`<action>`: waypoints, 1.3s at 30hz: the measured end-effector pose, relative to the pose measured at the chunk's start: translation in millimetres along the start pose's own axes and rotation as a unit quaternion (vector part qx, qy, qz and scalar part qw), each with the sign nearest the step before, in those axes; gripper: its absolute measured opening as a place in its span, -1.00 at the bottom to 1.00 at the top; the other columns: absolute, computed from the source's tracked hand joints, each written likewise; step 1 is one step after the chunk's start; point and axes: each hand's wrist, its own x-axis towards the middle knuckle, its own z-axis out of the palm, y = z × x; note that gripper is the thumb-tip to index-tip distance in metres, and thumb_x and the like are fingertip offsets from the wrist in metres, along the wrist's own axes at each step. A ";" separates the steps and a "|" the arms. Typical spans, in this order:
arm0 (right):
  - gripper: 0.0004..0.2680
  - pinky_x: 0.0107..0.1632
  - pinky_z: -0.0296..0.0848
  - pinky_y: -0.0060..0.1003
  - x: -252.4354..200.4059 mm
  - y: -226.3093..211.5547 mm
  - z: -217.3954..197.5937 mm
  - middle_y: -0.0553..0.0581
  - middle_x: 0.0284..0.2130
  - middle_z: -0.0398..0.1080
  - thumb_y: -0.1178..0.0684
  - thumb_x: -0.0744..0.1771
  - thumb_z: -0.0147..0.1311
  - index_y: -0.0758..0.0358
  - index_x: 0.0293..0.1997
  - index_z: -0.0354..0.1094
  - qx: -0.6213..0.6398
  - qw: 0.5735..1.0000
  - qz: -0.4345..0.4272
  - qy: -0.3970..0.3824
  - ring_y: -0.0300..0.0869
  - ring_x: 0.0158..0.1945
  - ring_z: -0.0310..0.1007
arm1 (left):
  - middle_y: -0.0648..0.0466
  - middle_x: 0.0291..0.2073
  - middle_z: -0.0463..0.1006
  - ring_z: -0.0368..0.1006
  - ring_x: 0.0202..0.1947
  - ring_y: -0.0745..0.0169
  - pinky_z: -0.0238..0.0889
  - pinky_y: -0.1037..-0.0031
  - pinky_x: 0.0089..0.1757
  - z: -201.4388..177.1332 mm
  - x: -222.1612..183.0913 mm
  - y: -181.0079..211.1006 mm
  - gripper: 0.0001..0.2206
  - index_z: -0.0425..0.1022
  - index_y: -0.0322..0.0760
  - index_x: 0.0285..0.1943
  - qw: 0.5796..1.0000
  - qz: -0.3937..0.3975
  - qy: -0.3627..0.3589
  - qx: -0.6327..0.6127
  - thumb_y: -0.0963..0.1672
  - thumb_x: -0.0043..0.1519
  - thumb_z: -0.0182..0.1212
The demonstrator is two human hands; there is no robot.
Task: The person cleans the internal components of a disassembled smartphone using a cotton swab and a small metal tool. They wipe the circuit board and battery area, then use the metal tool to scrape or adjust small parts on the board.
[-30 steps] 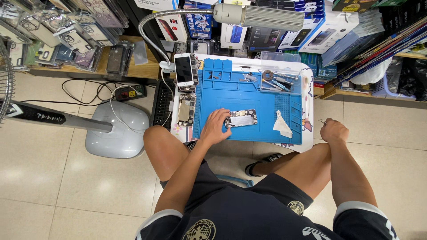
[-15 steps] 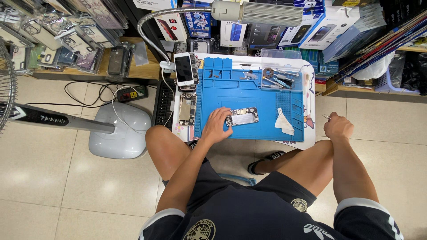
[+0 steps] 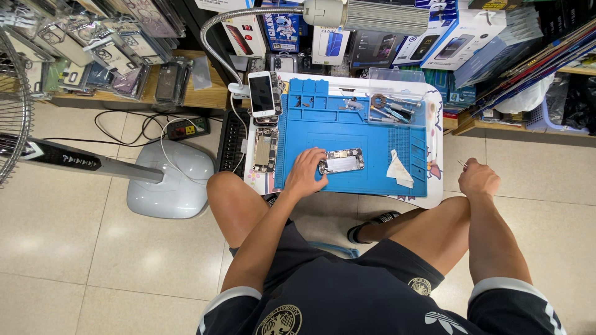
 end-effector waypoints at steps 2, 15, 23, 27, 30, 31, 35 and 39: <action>-0.80 -0.21 0.59 -0.07 -4.6 -0.1 -3.9 0.26 -0.16 0.64 0.02 0.43 0.01 0.06 0.18 0.45 0.003 1.000 -0.008 -0.002 0.12 -0.12 0.67 | -0.08 0.30 0.44 0.28 0.37 -0.13 0.14 0.01 0.31 0.5 -0.3 -0.4 -0.58 0.40 -0.26 0.20 1.000 -0.001 0.001 -0.002 -0.11 0.13 0.23; -0.63 0.00 0.60 -0.02 -14.6 12.6 9.1 0.19 0.11 0.57 -0.19 0.34 0.01 -0.04 0.28 0.47 -0.010 0.988 -0.011 -0.151 0.08 0.14 0.58 | -0.07 0.29 0.45 0.29 0.37 -0.13 0.13 0.01 0.32 4.7 -1.3 -2.9 -0.58 0.39 -0.26 0.20 1.000 0.012 0.008 0.008 -0.10 0.15 0.23; -0.68 -0.03 0.44 -0.10 -45.5 27.0 -17.5 0.14 -0.09 0.63 -0.22 0.36 -0.07 0.13 -0.05 0.57 0.017 0.957 0.067 -0.282 0.03 0.00 0.59 | -0.06 0.27 0.43 0.31 0.33 -0.11 0.18 0.03 0.28 7.2 -7.9 -1.0 -0.57 0.39 -0.29 0.20 0.999 0.028 0.020 0.014 -0.10 0.14 0.24; -0.68 -0.04 0.42 -0.07 -59.8 35.7 -27.8 0.20 -0.09 0.64 -0.17 0.34 -0.09 0.17 -0.04 0.57 0.040 0.951 0.072 -0.298 0.06 -0.03 0.59 | -0.07 0.25 0.44 0.31 0.32 -0.11 0.20 0.04 0.27 5.5 -7.8 1.4 -0.59 0.38 -0.28 0.19 0.999 0.038 0.028 0.019 -0.10 0.15 0.24; -0.68 -0.01 0.35 -0.05 -66.8 37.7 -29.4 0.16 -0.09 0.66 -0.18 0.32 -0.10 0.10 -0.04 0.57 0.033 0.946 0.085 -0.311 0.06 -0.03 0.60 | -0.06 0.25 0.43 0.31 0.31 -0.09 0.20 0.05 0.26 4.2 -7.3 1.9 -0.59 0.39 -0.28 0.19 0.999 0.030 0.019 0.022 -0.10 0.16 0.24; -0.68 -0.01 0.35 -0.05 -65.6 36.7 -30.1 0.16 -0.09 0.66 -0.18 0.32 -0.10 0.10 -0.04 0.57 0.034 0.946 0.086 -0.310 0.06 -0.03 0.60 | -0.06 0.25 0.43 0.31 0.31 -0.09 0.20 0.05 0.26 4.7 -7.2 1.5 -0.59 0.39 -0.28 0.19 0.999 0.031 0.019 0.023 -0.10 0.16 0.24; -0.65 0.04 0.38 0.00 -62.0 30.6 -29.5 0.18 -0.01 0.62 -0.18 0.35 -0.15 0.13 0.02 0.57 0.021 0.950 0.069 -0.302 0.06 0.06 0.57 | -0.08 0.26 0.41 0.29 0.32 -0.12 0.18 0.03 0.27 5.5 -7.6 1.0 -0.57 0.37 -0.29 0.22 0.999 0.031 0.010 0.027 -0.09 0.18 0.22; -0.58 0.18 0.32 0.02 -32.7 25.5 -4.1 0.17 0.18 0.55 -0.26 0.36 -0.15 0.06 0.24 0.52 -0.032 0.957 0.085 -0.277 0.08 0.27 0.47 | -0.08 0.27 0.41 0.30 0.32 -0.10 0.18 0.04 0.26 5.3 -6.5 1.1 -0.56 0.36 -0.30 0.23 0.999 0.025 0.006 0.035 -0.08 0.18 0.23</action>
